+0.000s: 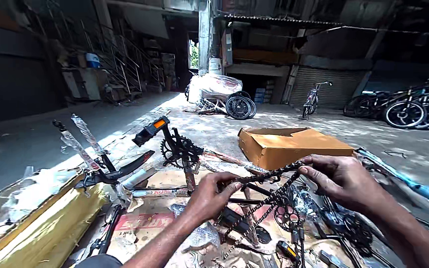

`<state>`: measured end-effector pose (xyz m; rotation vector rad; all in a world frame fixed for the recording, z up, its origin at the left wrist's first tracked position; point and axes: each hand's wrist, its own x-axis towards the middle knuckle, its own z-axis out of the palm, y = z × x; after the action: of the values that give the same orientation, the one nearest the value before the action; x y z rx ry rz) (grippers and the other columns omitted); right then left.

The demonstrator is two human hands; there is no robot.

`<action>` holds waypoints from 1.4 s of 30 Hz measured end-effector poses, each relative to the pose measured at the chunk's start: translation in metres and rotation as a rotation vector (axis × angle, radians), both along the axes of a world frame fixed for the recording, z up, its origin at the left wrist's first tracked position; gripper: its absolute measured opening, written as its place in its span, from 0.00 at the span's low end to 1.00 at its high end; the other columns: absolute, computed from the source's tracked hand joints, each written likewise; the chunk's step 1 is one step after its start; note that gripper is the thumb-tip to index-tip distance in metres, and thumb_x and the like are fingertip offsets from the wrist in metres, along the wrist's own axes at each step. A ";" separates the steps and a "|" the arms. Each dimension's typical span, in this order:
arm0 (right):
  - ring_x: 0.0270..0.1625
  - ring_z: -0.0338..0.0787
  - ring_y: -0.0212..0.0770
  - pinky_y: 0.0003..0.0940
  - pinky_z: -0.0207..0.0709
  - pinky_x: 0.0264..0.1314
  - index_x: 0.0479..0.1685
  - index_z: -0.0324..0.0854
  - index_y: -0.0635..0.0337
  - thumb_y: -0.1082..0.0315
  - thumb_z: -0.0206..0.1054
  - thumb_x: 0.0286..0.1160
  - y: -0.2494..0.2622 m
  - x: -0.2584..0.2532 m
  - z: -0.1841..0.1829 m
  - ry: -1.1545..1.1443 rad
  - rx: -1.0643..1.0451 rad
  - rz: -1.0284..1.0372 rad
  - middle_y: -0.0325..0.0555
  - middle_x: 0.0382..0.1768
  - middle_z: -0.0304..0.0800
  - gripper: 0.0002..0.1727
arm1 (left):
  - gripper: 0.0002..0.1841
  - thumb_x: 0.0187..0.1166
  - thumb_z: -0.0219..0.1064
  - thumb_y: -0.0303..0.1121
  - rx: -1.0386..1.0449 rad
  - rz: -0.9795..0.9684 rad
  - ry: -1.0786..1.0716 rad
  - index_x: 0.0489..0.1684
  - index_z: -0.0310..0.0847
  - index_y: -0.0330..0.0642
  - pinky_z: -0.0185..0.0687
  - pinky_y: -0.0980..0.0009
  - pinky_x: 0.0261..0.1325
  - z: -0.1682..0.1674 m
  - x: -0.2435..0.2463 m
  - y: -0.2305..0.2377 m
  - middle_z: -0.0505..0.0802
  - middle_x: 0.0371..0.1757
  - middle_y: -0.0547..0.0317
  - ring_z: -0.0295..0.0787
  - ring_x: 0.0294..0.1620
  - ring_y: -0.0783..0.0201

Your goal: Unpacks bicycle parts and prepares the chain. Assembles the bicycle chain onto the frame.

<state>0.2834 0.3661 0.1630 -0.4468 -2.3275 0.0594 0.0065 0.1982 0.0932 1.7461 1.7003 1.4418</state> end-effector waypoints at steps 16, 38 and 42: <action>0.33 0.89 0.53 0.63 0.77 0.39 0.50 0.92 0.49 0.58 0.65 0.84 0.077 -0.120 0.108 0.117 0.155 -0.094 0.49 0.30 0.91 0.11 | 0.13 0.82 0.71 0.46 0.118 0.327 0.491 0.38 0.92 0.47 0.83 0.60 0.36 0.222 -0.074 0.024 0.91 0.27 0.62 0.85 0.26 0.66; 0.46 0.93 0.60 0.70 0.80 0.48 0.50 0.92 0.46 0.58 0.67 0.81 0.075 -0.185 0.096 0.113 0.043 -0.113 0.52 0.41 0.95 0.10 | 0.19 0.92 0.57 0.44 0.043 0.422 0.315 0.38 0.86 0.40 0.87 0.58 0.34 0.157 -0.121 0.005 0.91 0.24 0.57 0.88 0.23 0.62; 0.40 0.93 0.54 0.66 0.83 0.44 0.48 0.93 0.45 0.57 0.67 0.81 0.060 -0.206 0.012 -0.058 -0.076 0.024 0.48 0.34 0.95 0.10 | 0.14 0.91 0.60 0.37 0.163 0.338 -0.002 0.40 0.85 0.36 0.84 0.67 0.22 0.137 -0.116 0.001 0.85 0.21 0.55 0.80 0.14 0.64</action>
<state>0.0775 0.4256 0.1748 -0.4642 -2.3939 0.1492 -0.1091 0.1997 0.2298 1.5868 2.0006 1.7667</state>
